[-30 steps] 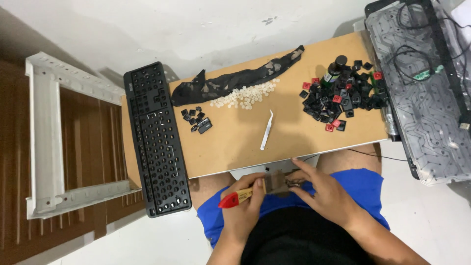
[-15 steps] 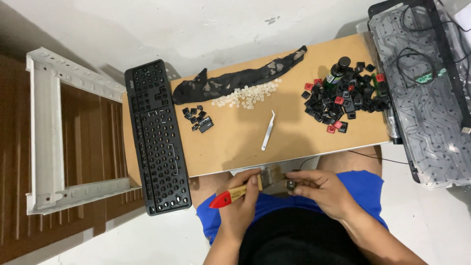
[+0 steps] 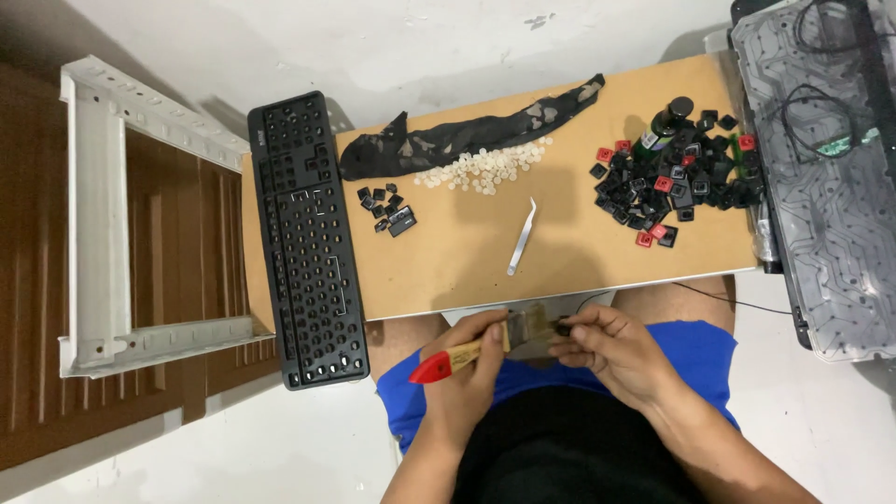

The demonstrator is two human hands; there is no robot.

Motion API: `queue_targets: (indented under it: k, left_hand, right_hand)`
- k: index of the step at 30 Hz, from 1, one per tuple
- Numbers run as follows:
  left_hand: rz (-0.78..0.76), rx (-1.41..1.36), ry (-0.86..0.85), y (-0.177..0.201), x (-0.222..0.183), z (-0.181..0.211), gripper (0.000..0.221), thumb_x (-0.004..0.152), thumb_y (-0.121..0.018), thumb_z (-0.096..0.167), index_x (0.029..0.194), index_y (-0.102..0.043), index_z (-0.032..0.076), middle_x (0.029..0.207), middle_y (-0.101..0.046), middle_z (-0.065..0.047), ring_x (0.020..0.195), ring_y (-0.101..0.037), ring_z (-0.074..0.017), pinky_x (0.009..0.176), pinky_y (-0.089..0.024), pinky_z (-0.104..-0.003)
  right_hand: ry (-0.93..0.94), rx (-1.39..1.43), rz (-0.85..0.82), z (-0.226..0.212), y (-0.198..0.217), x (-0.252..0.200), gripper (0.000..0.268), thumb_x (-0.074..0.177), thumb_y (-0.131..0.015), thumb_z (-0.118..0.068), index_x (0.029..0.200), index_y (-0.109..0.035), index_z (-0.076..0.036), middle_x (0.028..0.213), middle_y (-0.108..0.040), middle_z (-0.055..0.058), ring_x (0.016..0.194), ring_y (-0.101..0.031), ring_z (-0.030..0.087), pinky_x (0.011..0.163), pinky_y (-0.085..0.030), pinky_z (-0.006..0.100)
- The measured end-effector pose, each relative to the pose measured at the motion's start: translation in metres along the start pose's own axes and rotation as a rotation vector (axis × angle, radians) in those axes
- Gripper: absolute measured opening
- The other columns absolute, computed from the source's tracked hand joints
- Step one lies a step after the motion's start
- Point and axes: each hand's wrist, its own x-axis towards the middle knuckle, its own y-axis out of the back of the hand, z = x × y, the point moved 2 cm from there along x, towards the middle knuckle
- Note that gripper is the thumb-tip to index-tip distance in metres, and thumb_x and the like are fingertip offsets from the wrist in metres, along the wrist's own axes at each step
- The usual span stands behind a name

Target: Cleaning individual keyboard keycaps using a paintbrush at a workbench.

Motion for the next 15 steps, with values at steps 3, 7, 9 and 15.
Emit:
queue_targets:
  k: [3, 7, 9, 15]
  left_hand:
    - [0.133, 0.034, -0.062, 0.008, -0.007, -0.004, 0.021, 0.099, -0.062, 0.018, 0.105, -0.077, 0.006, 0.092, -0.08, -0.007, 0.081, -0.077, -0.0154, 0.069, -0.06, -0.025]
    - [0.007, -0.123, -0.086, -0.001, -0.02, -0.01, 0.022, 0.099, -0.061, 0.019, 0.107, -0.076, 0.004, 0.107, -0.08, -0.015, 0.099, -0.079, -0.0239, 0.088, -0.062, -0.031]
    - [0.045, -0.082, 0.018, -0.002, -0.023, -0.023, 0.023, 0.099, -0.064, 0.022, 0.108, -0.077, 0.005, 0.098, -0.08, -0.01, 0.089, -0.078, -0.0187, 0.077, -0.06, -0.027]
    - [0.032, -0.02, 0.0, 0.018, -0.042, -0.016, 0.019, 0.101, -0.063, 0.021, 0.112, -0.075, 0.01, 0.103, -0.079, -0.005, 0.092, -0.075, -0.0177, 0.084, -0.057, -0.028]
  right_hand:
    - [-0.089, 0.048, 0.062, -0.003, -0.004, 0.002, 0.013, 0.095, -0.064, -0.007, 0.107, -0.065, -0.003, 0.106, -0.078, 0.033, 0.088, -0.078, 0.039, 0.072, -0.064, 0.039]
    - [-0.07, 0.097, -0.044, 0.007, -0.001, 0.005, 0.016, 0.09, -0.072, -0.005, 0.104, -0.066, -0.007, 0.092, -0.075, 0.012, 0.082, -0.077, 0.027, 0.076, -0.066, 0.041]
    - [-0.044, 0.02, -0.024, 0.01, -0.003, 0.009, 0.012, 0.09, -0.07, -0.002, 0.101, -0.066, -0.006, 0.097, -0.077, 0.019, 0.085, -0.078, 0.032, 0.079, -0.064, 0.042]
    - [-0.063, -0.091, -0.025, 0.027, -0.011, 0.017, 0.011, 0.092, -0.066, -0.001, 0.103, -0.066, 0.0, 0.101, -0.073, 0.018, 0.093, -0.072, 0.033, 0.085, -0.062, 0.049]
